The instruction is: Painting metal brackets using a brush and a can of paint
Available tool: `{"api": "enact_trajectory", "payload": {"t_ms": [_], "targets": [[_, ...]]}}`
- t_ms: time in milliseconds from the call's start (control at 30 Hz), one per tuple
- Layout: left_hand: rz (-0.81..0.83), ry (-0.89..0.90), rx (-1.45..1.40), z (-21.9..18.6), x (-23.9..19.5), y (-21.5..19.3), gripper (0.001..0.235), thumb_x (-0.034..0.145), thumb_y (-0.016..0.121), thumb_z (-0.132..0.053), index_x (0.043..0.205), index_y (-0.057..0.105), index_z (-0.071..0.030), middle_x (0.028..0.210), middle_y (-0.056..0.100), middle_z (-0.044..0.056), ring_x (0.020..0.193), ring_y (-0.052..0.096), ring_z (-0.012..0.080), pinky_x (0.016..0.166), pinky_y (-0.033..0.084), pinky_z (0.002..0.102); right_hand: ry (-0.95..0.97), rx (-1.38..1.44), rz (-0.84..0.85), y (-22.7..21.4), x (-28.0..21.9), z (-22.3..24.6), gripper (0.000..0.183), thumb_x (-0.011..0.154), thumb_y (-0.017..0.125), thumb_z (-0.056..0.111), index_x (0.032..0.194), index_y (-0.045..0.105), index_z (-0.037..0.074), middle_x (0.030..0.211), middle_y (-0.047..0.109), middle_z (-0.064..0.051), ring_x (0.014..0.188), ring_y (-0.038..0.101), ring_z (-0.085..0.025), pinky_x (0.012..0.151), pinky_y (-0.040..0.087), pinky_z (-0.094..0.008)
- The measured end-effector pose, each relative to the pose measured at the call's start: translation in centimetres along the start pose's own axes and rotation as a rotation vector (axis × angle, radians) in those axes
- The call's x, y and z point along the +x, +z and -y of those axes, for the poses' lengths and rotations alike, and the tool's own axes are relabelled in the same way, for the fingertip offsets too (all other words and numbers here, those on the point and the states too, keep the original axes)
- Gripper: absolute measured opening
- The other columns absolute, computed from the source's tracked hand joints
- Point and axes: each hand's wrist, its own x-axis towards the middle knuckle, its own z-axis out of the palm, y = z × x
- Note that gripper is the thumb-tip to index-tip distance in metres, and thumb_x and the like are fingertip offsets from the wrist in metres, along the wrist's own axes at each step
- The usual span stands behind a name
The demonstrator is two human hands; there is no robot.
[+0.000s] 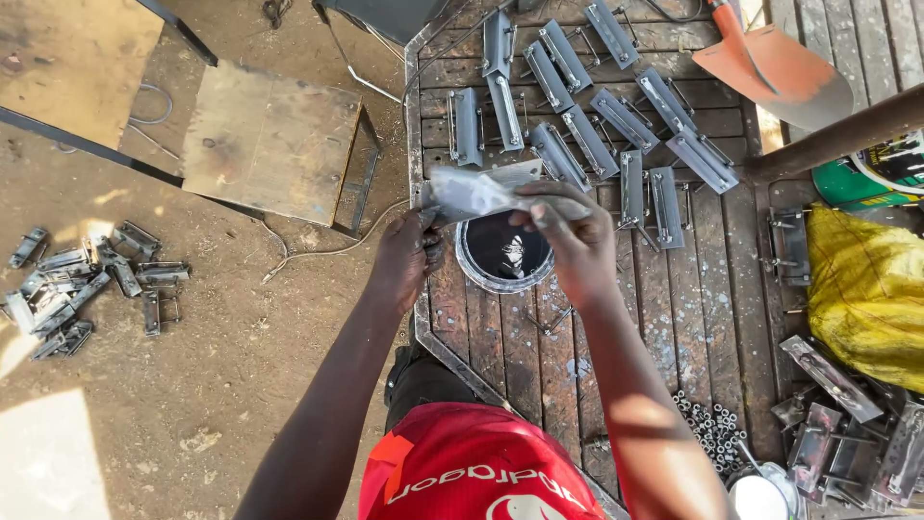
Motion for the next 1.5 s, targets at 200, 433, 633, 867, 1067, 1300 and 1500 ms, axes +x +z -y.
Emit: {"api": "enact_trajectory", "payload": {"t_ms": [200, 433, 633, 867, 1067, 1300, 1500], "targets": [[0.001, -0.004, 0.038, -1.0, -0.5, -0.3, 0.016, 0.096, 0.057, -0.017, 0.085, 0.063, -0.006, 0.063, 0.043, -0.003, 0.048, 0.033, 0.0007, 0.043, 0.025, 0.019, 0.057, -0.234, -0.075, -6.0, 0.1, -1.2, 0.021, 0.107, 0.051, 0.005, 0.119, 0.067, -0.001, 0.109, 0.070, -0.023, 0.089, 0.070, -0.028, 0.082, 0.052, -0.030], [-0.112, 0.030, 0.095, -1.8, -0.2, -1.9, 0.019, 0.095, 0.057, -0.018, 0.082, 0.065, -0.006, 0.060, 0.044, -0.002, 0.047, 0.036, 0.0033, 0.042, 0.026, 0.020, 0.038, -0.372, -0.278, -7.5, -0.4, 0.2, 0.017, 0.110, 0.050, 0.000, 0.116, 0.066, -0.002, 0.099, 0.067, -0.013, 0.080, 0.066, -0.018, 0.072, 0.048, -0.023], [-0.177, 0.085, 0.133, -0.7, 1.3, -3.1, 0.017, 0.093, 0.057, -0.016, 0.080, 0.063, -0.006, 0.060, 0.044, 0.000, 0.047, 0.038, 0.0045, 0.043, 0.025, 0.021, 0.352, -0.849, 0.008, -3.8, -0.1, -1.5, 0.020, 0.094, 0.066, 0.011, 0.112, 0.075, 0.010, 0.072, 0.071, -0.018, 0.053, 0.061, -0.032, 0.055, 0.044, -0.045], [-0.230, 0.125, 0.203, -0.5, 2.0, -4.1, 0.019, 0.092, 0.058, -0.017, 0.076, 0.063, -0.009, 0.058, 0.047, 0.000, 0.047, 0.040, 0.0041, 0.042, 0.028, 0.019, 0.437, -1.169, 0.279, -1.3, 1.9, -8.2, 0.032, 0.089, 0.066, 0.031, 0.117, 0.077, 0.020, 0.082, 0.075, -0.018, 0.077, 0.073, -0.044, 0.073, 0.058, -0.055], [-0.239, 0.121, 0.269, -1.4, 0.7, -3.9, 0.018, 0.092, 0.057, -0.017, 0.077, 0.064, -0.010, 0.061, 0.053, 0.001, 0.051, 0.044, 0.0048, 0.043, 0.031, 0.019, 0.416, -1.195, 0.392, -1.3, 2.7, -11.4, 0.035, 0.095, 0.063, 0.028, 0.122, 0.074, 0.008, 0.084, 0.075, -0.020, 0.074, 0.072, -0.043, 0.068, 0.060, -0.057], [-0.172, 0.102, 0.327, -1.9, 0.3, -3.4, 0.019, 0.095, 0.056, -0.018, 0.083, 0.066, -0.009, 0.070, 0.059, 0.003, 0.063, 0.048, 0.0074, 0.053, 0.036, 0.019, 0.509, -1.274, 0.109, -4.6, 1.1, -9.4, 0.031, 0.091, 0.063, 0.041, 0.114, 0.076, 0.024, 0.082, 0.073, -0.019, 0.084, 0.071, -0.047, 0.079, 0.055, -0.061], [-0.058, -0.009, 0.277, -1.0, -0.1, -1.8, 0.016, 0.095, 0.057, -0.023, 0.084, 0.062, -0.011, 0.065, 0.044, -0.005, 0.053, 0.037, 0.0016, 0.044, 0.027, 0.017, 0.342, -0.439, -0.312, -8.6, -2.4, -4.3, 0.020, 0.106, 0.053, 0.008, 0.113, 0.067, -0.005, 0.082, 0.067, -0.016, 0.064, 0.064, -0.017, 0.050, 0.048, -0.023]]}}
